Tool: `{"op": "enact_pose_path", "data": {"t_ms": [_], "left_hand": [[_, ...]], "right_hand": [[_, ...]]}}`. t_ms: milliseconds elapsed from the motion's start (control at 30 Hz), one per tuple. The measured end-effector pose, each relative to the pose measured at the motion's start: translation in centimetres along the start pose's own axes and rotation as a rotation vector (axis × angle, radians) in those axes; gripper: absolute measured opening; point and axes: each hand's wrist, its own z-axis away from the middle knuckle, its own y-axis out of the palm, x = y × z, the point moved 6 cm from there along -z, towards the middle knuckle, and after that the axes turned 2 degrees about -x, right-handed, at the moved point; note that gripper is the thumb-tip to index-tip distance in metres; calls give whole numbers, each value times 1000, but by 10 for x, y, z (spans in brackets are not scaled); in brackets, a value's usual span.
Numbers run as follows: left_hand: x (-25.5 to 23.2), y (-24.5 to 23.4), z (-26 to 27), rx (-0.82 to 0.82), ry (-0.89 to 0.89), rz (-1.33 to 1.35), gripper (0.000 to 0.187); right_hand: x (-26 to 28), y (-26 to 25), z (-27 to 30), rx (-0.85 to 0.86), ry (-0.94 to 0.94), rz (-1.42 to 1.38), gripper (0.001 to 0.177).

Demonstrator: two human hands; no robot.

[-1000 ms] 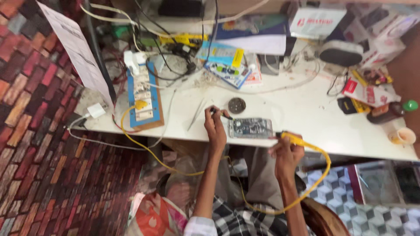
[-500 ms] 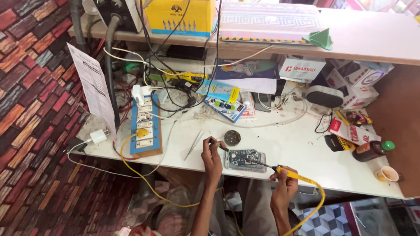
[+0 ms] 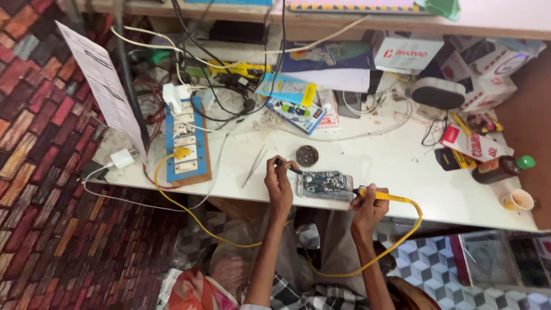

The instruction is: The person solders a circuit board using a soldering iron and solder wire. They repeatedly apply heat to various points on the board while feeding solder to create connections.

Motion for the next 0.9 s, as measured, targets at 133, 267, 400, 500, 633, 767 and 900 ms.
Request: {"op": "enact_pose_path", "data": {"t_ms": [133,267,400,500,633,767,900], "left_hand": [[-1,1,-1,27,5,59,12],[0,1,3,12,-33,40,12],[-3,1,0,22,-29,56,11],[-2,-1,3,36,-17,55,11],[0,1,-1,44,-32,71,11],[1,-1,1,46,-51,58,14],[0,1,1,54,-12,88,18]], "right_hand": [[1,3,-3,60,1,-41,25],[-3,-1,0,9,-2,15,23],[-4,1,3,-9,-46,-38,22],[-6,-1,5,12,-30,-31,23],[-2,2,0,40,-35,-24,25],[0,4,3,103,11,29,26],[2,4,2,112,25,70,28]]}}
